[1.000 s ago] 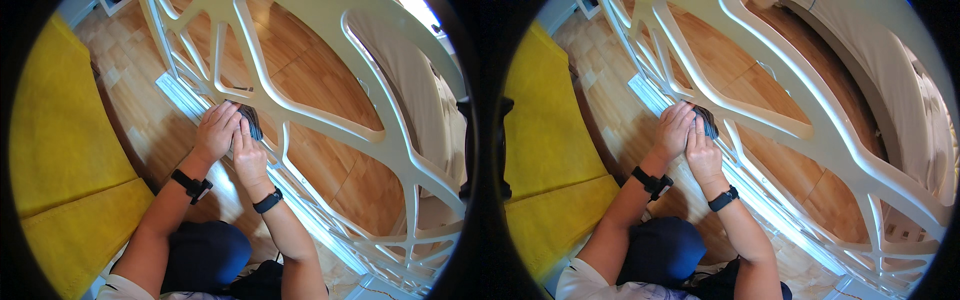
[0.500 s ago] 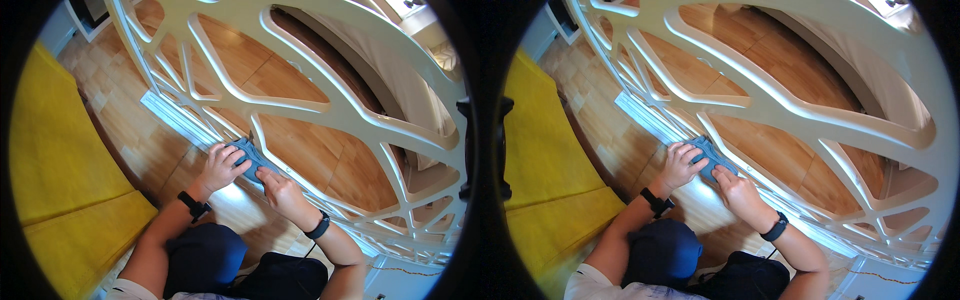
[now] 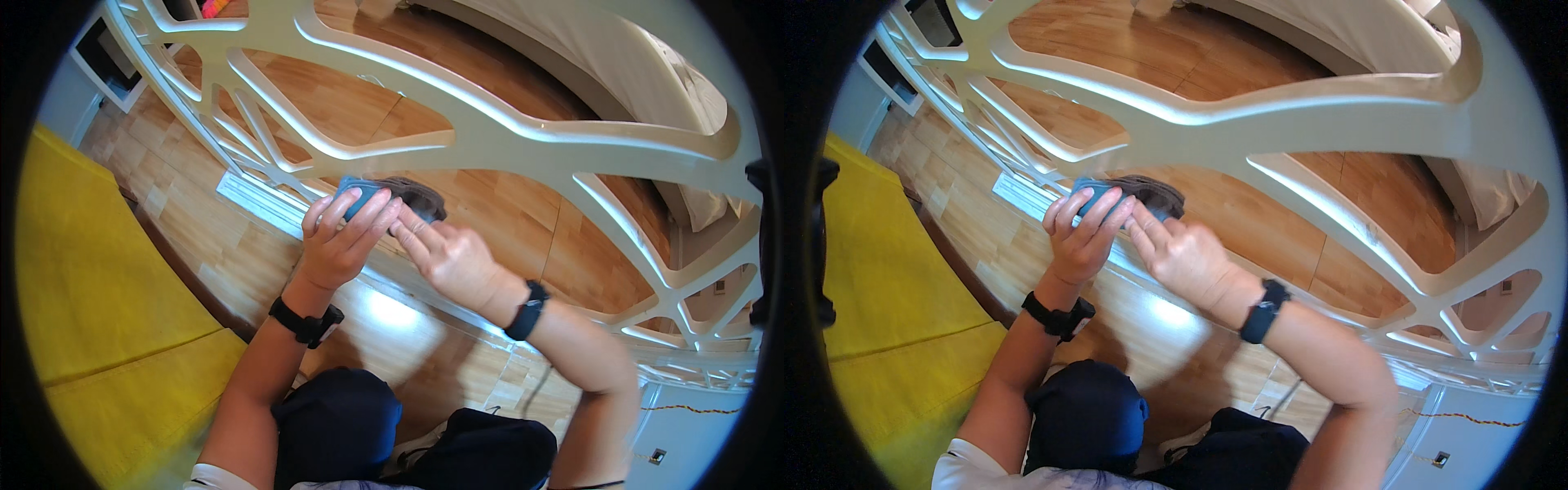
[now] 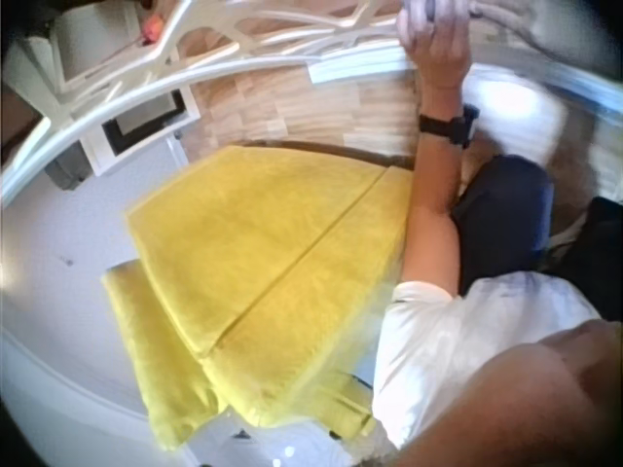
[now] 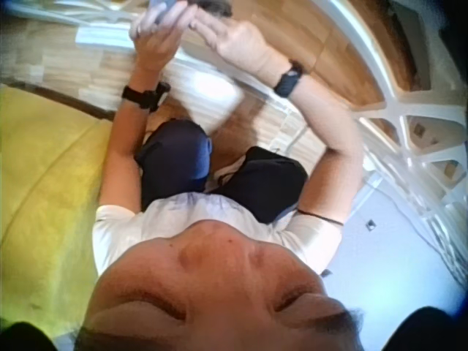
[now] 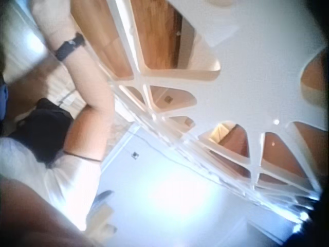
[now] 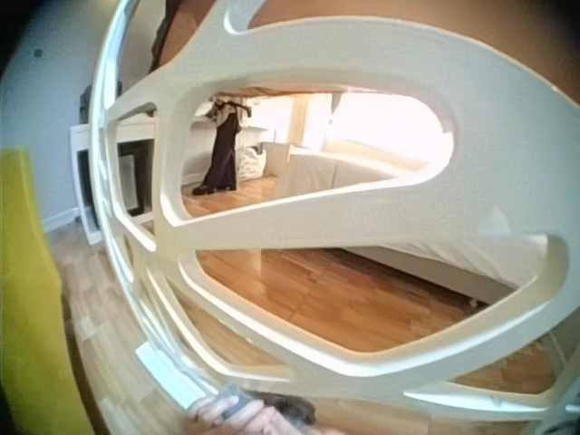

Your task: The person kneels on the floor and wipes a white decorative screen with a gray cloth. They move along the screen, cleaning different sections by hand, focusing on the intricate lattice pattern.

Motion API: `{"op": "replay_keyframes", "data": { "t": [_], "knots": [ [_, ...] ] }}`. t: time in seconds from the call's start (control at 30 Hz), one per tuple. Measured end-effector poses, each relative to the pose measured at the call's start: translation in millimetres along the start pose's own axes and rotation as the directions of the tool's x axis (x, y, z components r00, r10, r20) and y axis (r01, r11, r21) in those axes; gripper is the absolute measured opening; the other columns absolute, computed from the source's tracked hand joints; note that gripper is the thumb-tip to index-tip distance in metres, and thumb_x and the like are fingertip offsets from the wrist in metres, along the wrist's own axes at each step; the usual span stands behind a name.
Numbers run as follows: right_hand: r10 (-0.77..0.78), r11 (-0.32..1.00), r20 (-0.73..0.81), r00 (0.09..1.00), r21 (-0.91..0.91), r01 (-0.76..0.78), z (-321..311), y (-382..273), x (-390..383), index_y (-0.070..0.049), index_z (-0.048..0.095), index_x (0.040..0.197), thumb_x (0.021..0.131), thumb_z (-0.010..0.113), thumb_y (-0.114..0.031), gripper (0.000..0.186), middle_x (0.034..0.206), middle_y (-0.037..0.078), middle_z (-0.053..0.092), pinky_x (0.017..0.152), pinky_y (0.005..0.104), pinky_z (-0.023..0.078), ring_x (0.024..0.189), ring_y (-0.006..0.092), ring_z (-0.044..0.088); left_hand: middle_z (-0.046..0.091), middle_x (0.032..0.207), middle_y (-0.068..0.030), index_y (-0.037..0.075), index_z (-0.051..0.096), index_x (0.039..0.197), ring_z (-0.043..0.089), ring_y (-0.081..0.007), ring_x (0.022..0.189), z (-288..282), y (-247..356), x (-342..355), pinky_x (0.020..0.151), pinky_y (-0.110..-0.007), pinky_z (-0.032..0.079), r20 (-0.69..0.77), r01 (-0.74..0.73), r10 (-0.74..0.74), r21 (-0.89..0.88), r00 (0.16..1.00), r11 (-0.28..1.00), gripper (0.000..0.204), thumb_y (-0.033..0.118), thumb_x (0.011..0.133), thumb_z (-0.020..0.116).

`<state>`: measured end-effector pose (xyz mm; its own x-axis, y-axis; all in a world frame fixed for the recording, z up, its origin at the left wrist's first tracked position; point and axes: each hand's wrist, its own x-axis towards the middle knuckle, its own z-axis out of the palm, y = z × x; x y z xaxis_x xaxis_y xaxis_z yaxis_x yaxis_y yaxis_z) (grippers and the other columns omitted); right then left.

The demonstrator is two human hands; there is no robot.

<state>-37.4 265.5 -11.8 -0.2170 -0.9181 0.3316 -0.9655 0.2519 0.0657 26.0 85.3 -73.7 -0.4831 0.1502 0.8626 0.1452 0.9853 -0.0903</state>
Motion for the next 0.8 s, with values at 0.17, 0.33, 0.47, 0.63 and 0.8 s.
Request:
{"op": "replay_keyframes", "data": {
  "t": [0.17, 0.33, 0.47, 0.63, 0.8],
  "knots": [
    [-0.011, 0.999, 0.597, 0.802, 0.031, -0.009, -65, 23, -5, 0.003, 0.062, 0.111, 0.078, 0.062, -0.004, 0.033, 0.111, 0.015, 0.066, 0.064, 0.0311, 0.058, 0.078, 0.0228, 0.071, 0.064, 0.117, 0.0061, 0.019, 0.07, 0.113, 0.053, -0.0116, 0.112, 9, 25, -14, 0.098, -0.033, 0.037, 0.171, -0.064, 0.083, -0.115, 0.982, 0.991, 0.033, 0.017, 0.082, 0.062],
    [0.046, 0.996, 0.504, 0.863, -0.092, 0.001, -77, 6, -25, 0.004, 0.064, 0.108, 0.078, 0.061, -0.006, 0.032, 0.104, 0.016, 0.068, 0.06, 0.0304, 0.058, 0.075, 0.0198, 0.071, 0.065, 0.116, 0.0048, 0.018, 0.069, 0.114, 0.057, -0.0126, 0.11, 1, 31, -11, 0.102, -0.034, 0.035, 0.235, -0.087, 0.12, -0.144, 0.965, 0.986, 0.031, 0.016, 0.084, 0.06],
    [0.095, 0.994, 0.119, 0.988, -0.056, -0.089, -26, 1, -40, 0.006, 0.059, 0.121, 0.075, 0.061, -0.004, 0.047, 0.121, 0.022, 0.064, 0.061, 0.0294, 0.058, 0.074, 0.0197, 0.07, 0.065, 0.118, 0.0044, 0.018, 0.068, 0.114, 0.057, -0.0121, 0.114, -7, 15, 0, 0.105, -0.036, 0.032, 0.031, -0.045, 0.045, -0.02, 0.998, 0.999, 0.028, 0.019, 0.089, 0.057],
    [0.339, 0.937, -0.311, 0.888, 0.198, -0.289, 63, -28, -29, 0.007, 0.055, 0.129, 0.071, 0.06, 0.0, 0.059, 0.125, 0.025, 0.062, 0.059, 0.0307, 0.056, 0.067, 0.0195, 0.067, 0.064, 0.124, 0.0042, 0.017, 0.068, 0.115, 0.057, -0.0123, 0.119, 2, 1, 18, 0.109, -0.039, 0.027, 0.182, -0.076, 0.077, -0.013, 0.98, 0.997, 0.027, 0.019, 0.091, 0.057],
    [0.417, 0.906, -0.21, 0.884, 0.016, -0.423, 83, -39, -59, 0.003, 0.061, 0.122, 0.072, 0.064, -0.003, 0.051, 0.119, 0.021, 0.065, 0.056, 0.0293, 0.054, 0.062, 0.0185, 0.064, 0.062, 0.126, -0.0014, 0.012, 0.066, 0.118, 0.055, -0.0174, 0.122, 14, 18, -6, 0.107, -0.039, 0.034, 0.274, -0.175, 0.201, -0.116, 0.94, 0.978, 0.032, 0.017, 0.089, 0.053]
  ]
}}
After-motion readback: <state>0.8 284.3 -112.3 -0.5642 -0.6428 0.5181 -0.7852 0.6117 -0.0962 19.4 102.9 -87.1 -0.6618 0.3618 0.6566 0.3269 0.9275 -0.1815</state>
